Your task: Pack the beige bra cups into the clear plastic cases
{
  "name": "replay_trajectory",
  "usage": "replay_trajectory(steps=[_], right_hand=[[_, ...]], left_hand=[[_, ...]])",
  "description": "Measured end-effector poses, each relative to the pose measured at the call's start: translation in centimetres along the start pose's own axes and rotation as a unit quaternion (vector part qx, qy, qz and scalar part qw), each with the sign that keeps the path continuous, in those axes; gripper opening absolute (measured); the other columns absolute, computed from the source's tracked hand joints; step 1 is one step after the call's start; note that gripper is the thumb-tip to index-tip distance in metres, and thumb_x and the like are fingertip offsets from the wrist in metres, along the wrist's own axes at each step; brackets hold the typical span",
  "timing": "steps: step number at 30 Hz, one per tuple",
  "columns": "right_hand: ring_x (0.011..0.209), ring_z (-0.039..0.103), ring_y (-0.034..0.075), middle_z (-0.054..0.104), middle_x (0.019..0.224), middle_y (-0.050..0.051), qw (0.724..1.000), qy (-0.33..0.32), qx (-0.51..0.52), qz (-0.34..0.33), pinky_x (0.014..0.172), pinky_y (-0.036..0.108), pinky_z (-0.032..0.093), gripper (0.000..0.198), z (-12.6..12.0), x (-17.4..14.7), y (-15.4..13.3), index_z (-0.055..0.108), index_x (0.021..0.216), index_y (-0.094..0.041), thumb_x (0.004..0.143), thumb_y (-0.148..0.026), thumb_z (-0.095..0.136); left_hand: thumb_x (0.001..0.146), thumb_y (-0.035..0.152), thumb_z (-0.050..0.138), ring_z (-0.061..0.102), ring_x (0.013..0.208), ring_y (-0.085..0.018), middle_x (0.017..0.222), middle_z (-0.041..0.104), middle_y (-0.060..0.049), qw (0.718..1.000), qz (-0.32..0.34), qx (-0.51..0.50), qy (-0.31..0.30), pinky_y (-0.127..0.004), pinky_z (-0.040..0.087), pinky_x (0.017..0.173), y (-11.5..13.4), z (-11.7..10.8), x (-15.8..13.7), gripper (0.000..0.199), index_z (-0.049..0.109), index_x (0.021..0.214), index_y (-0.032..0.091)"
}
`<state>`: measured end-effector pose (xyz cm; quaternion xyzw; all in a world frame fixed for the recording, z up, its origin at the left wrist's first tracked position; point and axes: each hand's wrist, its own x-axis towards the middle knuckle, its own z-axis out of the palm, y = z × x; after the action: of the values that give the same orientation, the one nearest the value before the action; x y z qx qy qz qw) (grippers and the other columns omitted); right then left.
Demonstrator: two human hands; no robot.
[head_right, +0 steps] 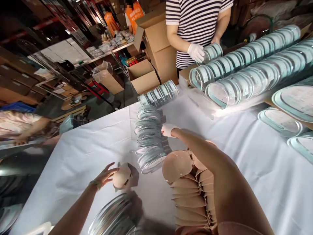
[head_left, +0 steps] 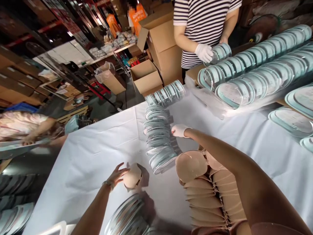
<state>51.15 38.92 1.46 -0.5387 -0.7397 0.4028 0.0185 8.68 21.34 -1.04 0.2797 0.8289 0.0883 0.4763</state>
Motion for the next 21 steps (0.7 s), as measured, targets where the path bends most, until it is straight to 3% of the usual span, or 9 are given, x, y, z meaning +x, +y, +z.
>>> replay_trajectory(steps=[1,3,5,8,10,12,14,18,21], right_hand=[[0.086,0.07,0.02,0.077,0.091,0.006,1.0,-0.002,0.0,0.002,0.076,0.025,0.046,0.016,0.4,0.9,-0.1,0.079,0.094,-0.019,0.08,-0.014,0.073],[0.089,0.069,0.018,0.077,0.103,0.006,1.0,0.004,0.011,0.005,0.075,0.024,0.045,0.022,1.1,2.5,-0.2,0.078,0.103,-0.019,0.083,-0.016,0.071],[0.093,0.068,0.017,0.076,0.111,0.006,1.0,0.011,0.027,0.003,0.075,0.022,0.045,0.026,1.7,3.8,-0.3,0.076,0.112,-0.018,0.087,-0.02,0.069],[0.094,0.067,0.015,0.076,0.111,0.006,0.998,0.009,0.055,-0.006,0.076,0.02,0.044,0.027,2.4,5.2,-0.1,0.074,0.115,-0.015,0.09,-0.023,0.068],[0.091,0.065,0.013,0.076,0.107,0.004,0.997,0.004,0.078,-0.014,0.075,0.018,0.044,0.025,2.9,5.7,0.0,0.074,0.112,-0.015,0.09,-0.025,0.068],[0.085,0.063,0.012,0.075,0.101,0.003,0.994,0.006,0.106,-0.021,0.072,0.018,0.043,0.022,3.2,5.9,0.1,0.074,0.107,-0.015,0.089,-0.027,0.069],[0.076,0.058,0.011,0.073,0.093,0.001,0.992,0.007,0.123,-0.024,0.067,0.019,0.04,0.021,3.5,5.9,0.0,0.075,0.102,-0.016,0.087,-0.029,0.071],[0.059,0.045,0.009,0.061,0.068,-0.002,0.993,-0.03,0.112,0.016,0.057,0.023,0.032,0.023,3.4,5.8,-0.6,0.073,0.087,-0.013,0.085,-0.036,0.072],[0.057,0.049,0.01,0.058,0.061,-0.001,0.992,-0.047,0.114,0.036,0.055,0.023,0.033,0.026,3.2,5.9,-0.9,0.07,0.081,-0.013,0.085,-0.038,0.073]], left_hand=[[0.065,0.053,0.083,0.06,0.134,-0.037,0.145,0.06,-0.022,0.999,0.021,0.02,0.024,-0.045,0.056,0.099,-0.2,0.0,0.6,0.102,0.038,0.15,0.021],[0.068,0.055,0.08,0.048,0.146,-0.037,0.156,0.048,-0.023,0.985,0.127,0.064,0.096,-0.05,0.046,0.114,1.0,0.4,1.0,0.101,0.038,0.153,0.02],[0.074,0.059,0.075,0.04,0.152,-0.036,0.161,0.042,-0.021,0.944,0.283,0.09,0.146,-0.05,0.036,0.123,4.1,1.8,0.4,0.095,0.042,0.153,0.019],[0.085,0.059,0.067,0.033,0.156,-0.033,0.165,0.041,-0.015,0.862,0.475,0.128,0.121,-0.052,0.029,0.127,10.3,6.1,-1.1,0.08,0.046,0.154,0.024],[0.091,0.056,0.063,0.018,0.161,-0.038,0.171,0.032,-0.01,0.843,0.487,0.194,0.125,-0.065,0.023,0.126,13.8,9.5,-1.7,0.07,0.049,0.155,0.031],[0.094,0.054,0.061,0.009,0.162,-0.042,0.175,0.023,-0.006,0.851,0.451,0.242,0.121,-0.075,0.022,0.121,15.9,12.1,-1.9,0.064,0.049,0.155,0.036],[0.094,0.052,0.061,0.009,0.161,-0.044,0.176,0.019,-0.004,0.862,0.424,0.255,0.115,-0.075,0.027,0.119,16.5,13.6,-1.6,0.063,0.051,0.154,0.037],[0.093,0.048,0.064,0.012,0.161,-0.043,0.175,0.021,-0.005,0.862,0.428,0.237,0.134,-0.068,0.031,0.122,15.7,14.1,-0.8,0.062,0.055,0.152,0.033],[0.093,0.047,0.065,0.012,0.162,-0.041,0.175,0.023,-0.005,0.857,0.437,0.234,0.141,-0.066,0.028,0.125,15.2,13.9,-0.4,0.061,0.056,0.151,0.032]])
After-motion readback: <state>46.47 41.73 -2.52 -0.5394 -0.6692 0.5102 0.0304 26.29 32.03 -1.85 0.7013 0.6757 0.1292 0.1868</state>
